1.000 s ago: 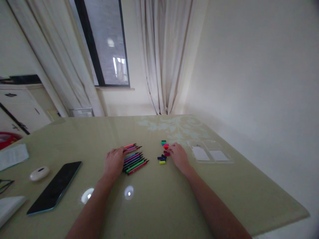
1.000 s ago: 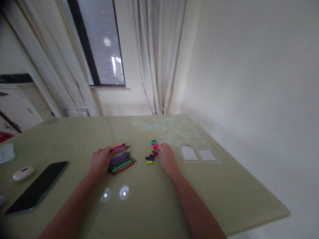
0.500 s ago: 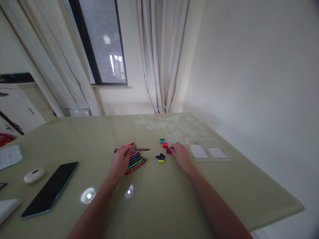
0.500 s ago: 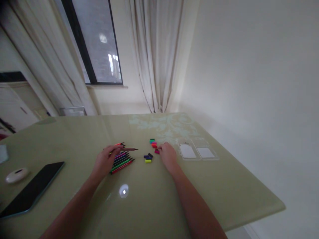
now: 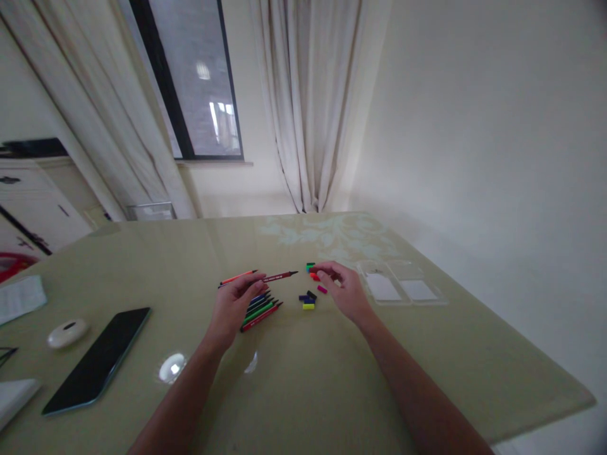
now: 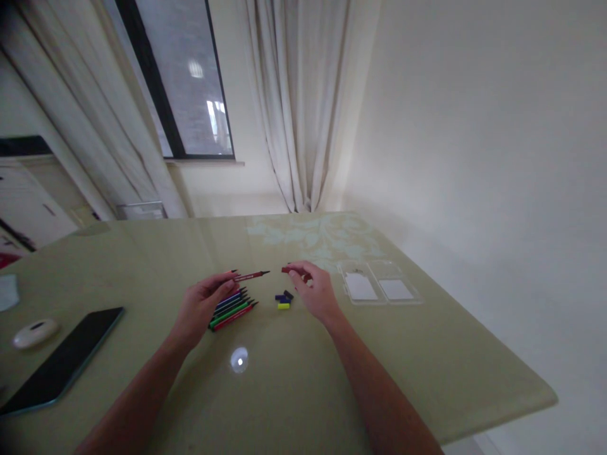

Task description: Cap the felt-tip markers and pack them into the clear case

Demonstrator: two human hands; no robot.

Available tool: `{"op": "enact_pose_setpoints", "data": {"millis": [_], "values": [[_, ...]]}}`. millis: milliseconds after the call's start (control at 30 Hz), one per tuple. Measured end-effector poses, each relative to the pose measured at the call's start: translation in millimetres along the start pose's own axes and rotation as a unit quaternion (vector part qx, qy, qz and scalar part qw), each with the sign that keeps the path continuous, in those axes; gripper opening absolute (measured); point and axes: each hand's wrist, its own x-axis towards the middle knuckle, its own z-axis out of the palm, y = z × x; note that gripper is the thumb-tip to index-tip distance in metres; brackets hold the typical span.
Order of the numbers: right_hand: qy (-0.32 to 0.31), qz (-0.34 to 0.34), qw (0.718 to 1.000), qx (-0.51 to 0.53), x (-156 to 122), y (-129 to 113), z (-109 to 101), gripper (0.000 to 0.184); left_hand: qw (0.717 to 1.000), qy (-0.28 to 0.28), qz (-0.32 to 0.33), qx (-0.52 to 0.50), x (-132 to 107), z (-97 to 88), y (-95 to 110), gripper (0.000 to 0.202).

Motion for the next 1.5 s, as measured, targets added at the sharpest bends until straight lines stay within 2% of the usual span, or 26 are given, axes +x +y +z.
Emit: {"op": "enact_pose_setpoints", "data": {"millis": [133, 367, 567, 867, 1000, 1067, 1167, 1267, 1367, 1500], "values": [[-0.026, 0.006, 0.999, 0.032, -4.0, -5.3, 3.8, 0.024, 1.000, -0.012, -0.001, -0.006, -1.3, 2.7, 3.1, 0.058], [-0.040, -0.006, 0.999, 0.025, -4.6, -7.7, 5.4, 0.023, 1.000, -0.022, -0.002, -0.006, -0.9, 3.0, 1.8, 0.056], [-0.061, -0.013, 0.997, 0.047, -6.9, -2.0, 12.8, 0.026, 0.999, -0.042, 0.006, 0.003, -3.2, 6.7, 2.6, 0.052], [-0.078, -0.008, 0.993, 0.084, -8.5, 6.9, 17.6, 0.034, 0.999, -0.036, 0.012, 0.012, -7.4, 12.1, -2.5, 0.048], [-0.083, 0.002, 0.993, 0.081, -6.4, 6.3, 12.4, 0.033, 0.995, -0.070, 0.033, 0.062, -8.2, 15.0, -3.0, 0.041], [-0.112, 0.014, 0.989, 0.094, -3.4, 5.6, 4.0, 0.033, 0.989, -0.099, 0.049, 0.100, -6.6, 13.3, -1.7, 0.037], [-0.182, 0.035, 0.978, 0.095, 1.5, 6.1, -13.5, 0.030, 0.971, -0.096, 0.096, 0.195, -3.1, 4.6, 0.4, 0.034], [-0.239, 0.059, 0.967, 0.061, 3.8, 9.9, -28.7, 0.026, 0.921, -0.091, 0.143, 0.352, -2.3, -6.5, 2.0, 0.025], [-0.309, 0.068, 0.948, 0.009, 2.2, 15.3, -34.3, 0.019, 0.862, -0.139, 0.135, 0.468, -5.4, -11.3, 2.2, 0.018], [-0.355, 0.083, 0.930, -0.048, -2.2, 20.4, -29.8, 0.013, 0.827, -0.144, 0.103, 0.533, -8.6, -8.9, -2.7, 0.014]]}}
